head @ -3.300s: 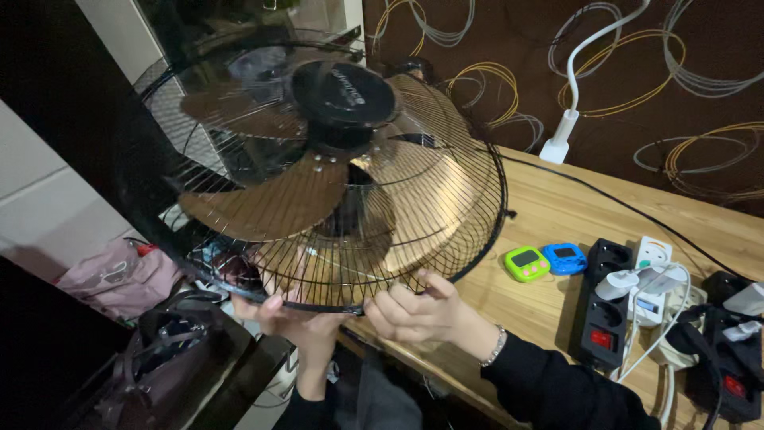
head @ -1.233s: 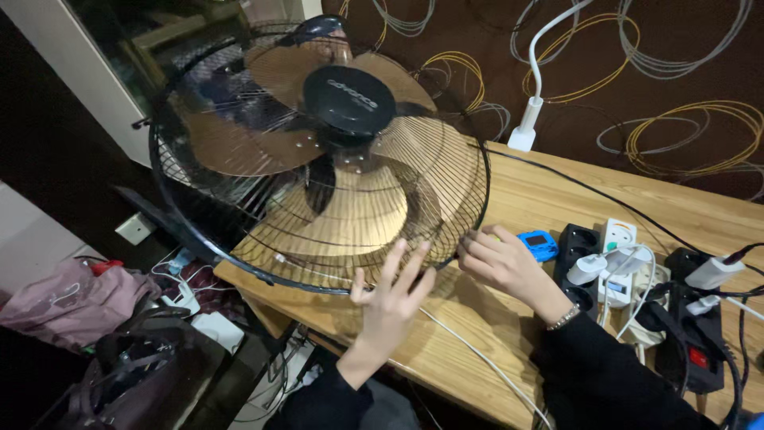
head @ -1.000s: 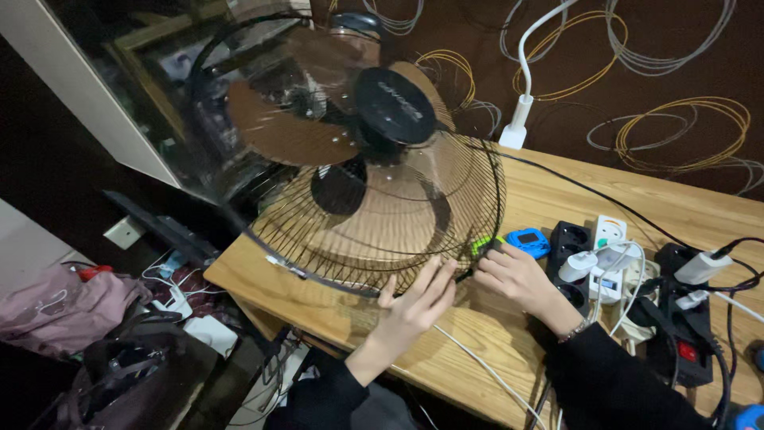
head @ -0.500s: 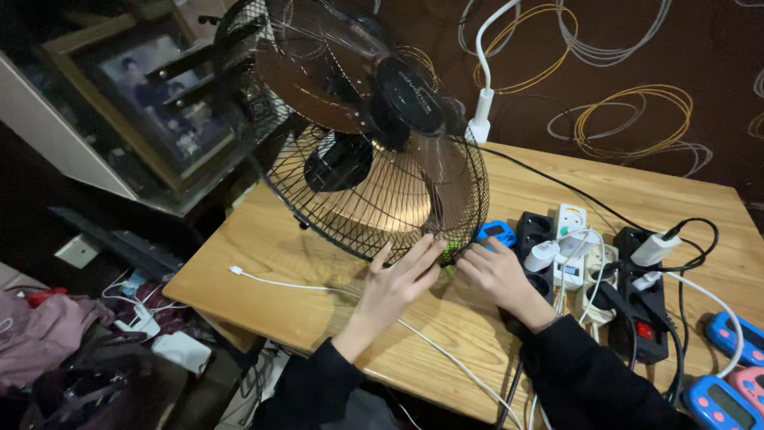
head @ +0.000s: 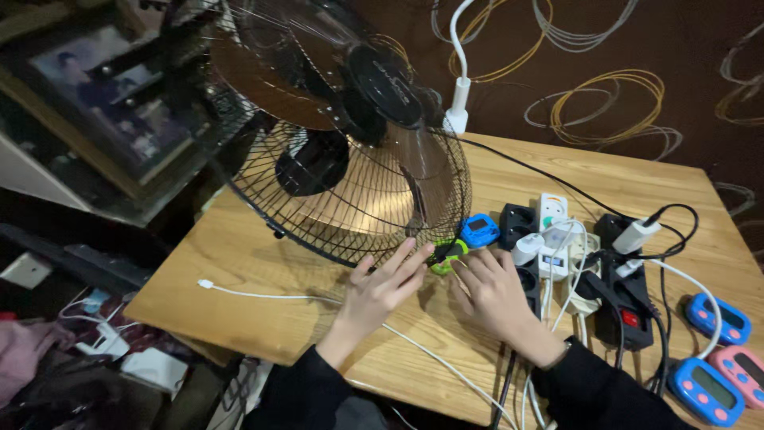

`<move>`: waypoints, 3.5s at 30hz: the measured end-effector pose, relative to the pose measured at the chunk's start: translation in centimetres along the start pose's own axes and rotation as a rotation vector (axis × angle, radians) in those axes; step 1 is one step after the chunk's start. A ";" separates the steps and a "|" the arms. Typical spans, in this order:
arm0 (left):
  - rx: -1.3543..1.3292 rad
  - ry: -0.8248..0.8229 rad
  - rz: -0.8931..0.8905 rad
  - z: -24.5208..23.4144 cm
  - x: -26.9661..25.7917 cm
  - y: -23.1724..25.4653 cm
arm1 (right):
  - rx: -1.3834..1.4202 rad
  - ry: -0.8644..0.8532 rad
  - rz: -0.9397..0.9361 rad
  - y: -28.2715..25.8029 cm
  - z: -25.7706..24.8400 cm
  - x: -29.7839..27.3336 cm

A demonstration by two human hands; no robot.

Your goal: The person assembles a table fan by attaching the front grille to the fan head, aligning and securing it, then adjusting the fan stand and neck. The person also briefly handles small digital timers on the table.

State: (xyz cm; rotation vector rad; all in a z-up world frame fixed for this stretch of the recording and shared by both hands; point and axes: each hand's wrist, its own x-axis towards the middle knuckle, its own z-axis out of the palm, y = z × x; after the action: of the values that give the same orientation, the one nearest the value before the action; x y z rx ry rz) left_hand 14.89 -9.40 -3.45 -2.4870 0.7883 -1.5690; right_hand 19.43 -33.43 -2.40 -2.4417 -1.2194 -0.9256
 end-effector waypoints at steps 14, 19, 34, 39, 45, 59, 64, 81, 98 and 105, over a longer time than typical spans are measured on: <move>0.066 -0.076 -0.029 1.1 -1.4 0.9 | 0.644 -0.124 0.797 2.7 8.2 -1.1; 0.097 -0.064 -0.018 1.5 -1.7 0.9 | 0.761 -0.079 0.785 2.7 8.2 -1.5; 0.205 -0.051 -0.026 2.1 -2.3 0.5 | 0.830 -0.038 0.667 2.1 6.9 -0.9; 0.231 -0.033 0.032 3.7 -2.7 0.0 | 1.060 -0.089 0.918 1.8 7.8 -1.8; 0.379 0.102 0.173 5.1 -3.2 -1.2 | 1.268 0.046 0.873 1.1 10.2 -2.7; 0.312 0.064 0.173 5.3 -4.4 -1.3 | 1.126 0.092 0.793 0.4 10.2 -2.7; 0.322 0.068 0.163 5.2 -4.1 -1.2 | 1.397 0.091 1.004 -0.9 9.1 -2.8; 0.300 0.010 0.249 5.7 -4.6 -1.1 | 2.050 0.099 1.091 -1.7 9.3 -2.2; 0.284 0.164 0.124 4.6 -4.3 -1.6 | 1.870 0.020 1.022 -1.3 9.6 -2.7; 0.286 0.095 0.302 3.9 -3.6 -2.4 | 2.165 0.021 1.072 -2.3 9.2 -1.6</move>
State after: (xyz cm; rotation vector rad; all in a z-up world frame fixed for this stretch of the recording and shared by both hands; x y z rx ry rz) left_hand 17.91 -6.32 -7.37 -2.0035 0.8375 -1.5730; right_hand 20.85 -28.54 -10.53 -0.7510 -0.1374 0.5939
